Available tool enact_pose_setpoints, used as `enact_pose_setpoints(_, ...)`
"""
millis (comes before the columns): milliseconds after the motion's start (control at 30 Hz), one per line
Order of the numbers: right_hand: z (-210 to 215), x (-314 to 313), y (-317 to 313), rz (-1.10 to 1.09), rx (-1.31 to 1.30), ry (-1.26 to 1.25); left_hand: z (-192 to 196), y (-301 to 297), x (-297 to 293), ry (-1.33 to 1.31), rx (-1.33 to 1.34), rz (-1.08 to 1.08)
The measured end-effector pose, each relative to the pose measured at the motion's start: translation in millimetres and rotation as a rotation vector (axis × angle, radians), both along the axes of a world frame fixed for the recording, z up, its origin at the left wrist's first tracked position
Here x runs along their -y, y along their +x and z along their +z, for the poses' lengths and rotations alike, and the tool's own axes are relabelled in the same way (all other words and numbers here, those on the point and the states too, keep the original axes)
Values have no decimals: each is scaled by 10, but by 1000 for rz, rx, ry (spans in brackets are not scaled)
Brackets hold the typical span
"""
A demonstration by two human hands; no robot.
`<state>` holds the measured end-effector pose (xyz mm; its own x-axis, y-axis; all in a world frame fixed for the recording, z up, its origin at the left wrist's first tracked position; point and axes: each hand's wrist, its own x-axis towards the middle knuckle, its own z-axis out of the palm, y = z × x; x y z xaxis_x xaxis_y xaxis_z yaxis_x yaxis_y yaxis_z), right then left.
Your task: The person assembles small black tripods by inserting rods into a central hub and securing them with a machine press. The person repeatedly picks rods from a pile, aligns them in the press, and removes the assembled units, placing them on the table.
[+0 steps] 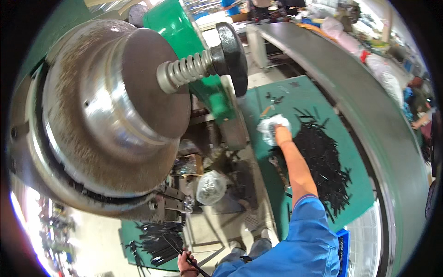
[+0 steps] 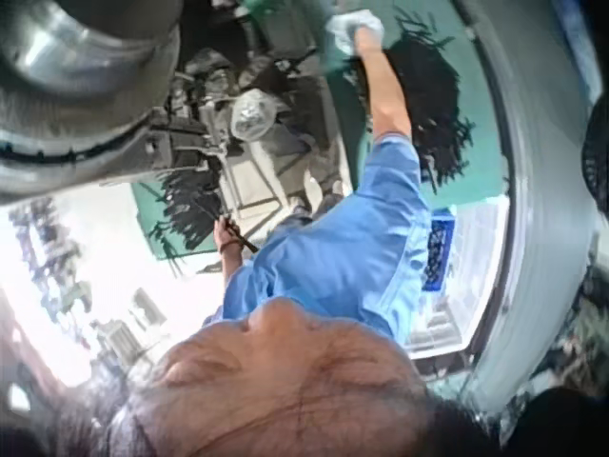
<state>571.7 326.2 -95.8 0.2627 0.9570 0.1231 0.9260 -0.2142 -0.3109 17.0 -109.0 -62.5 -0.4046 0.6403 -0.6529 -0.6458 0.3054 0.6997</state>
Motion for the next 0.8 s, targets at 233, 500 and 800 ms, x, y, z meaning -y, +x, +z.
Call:
enact_pose_setpoints(233,-771,-574,-32,-19,244,-39,55,99,336,-59,-176,107)
enact_pose_setpoints(500,-970,-715,-178,21,63,104,-19,669,280,-180,-116,130)
enact_pose_setpoints(800,-680,-994,-40,42,-303,143,43,477,-55,-152,-98,66)
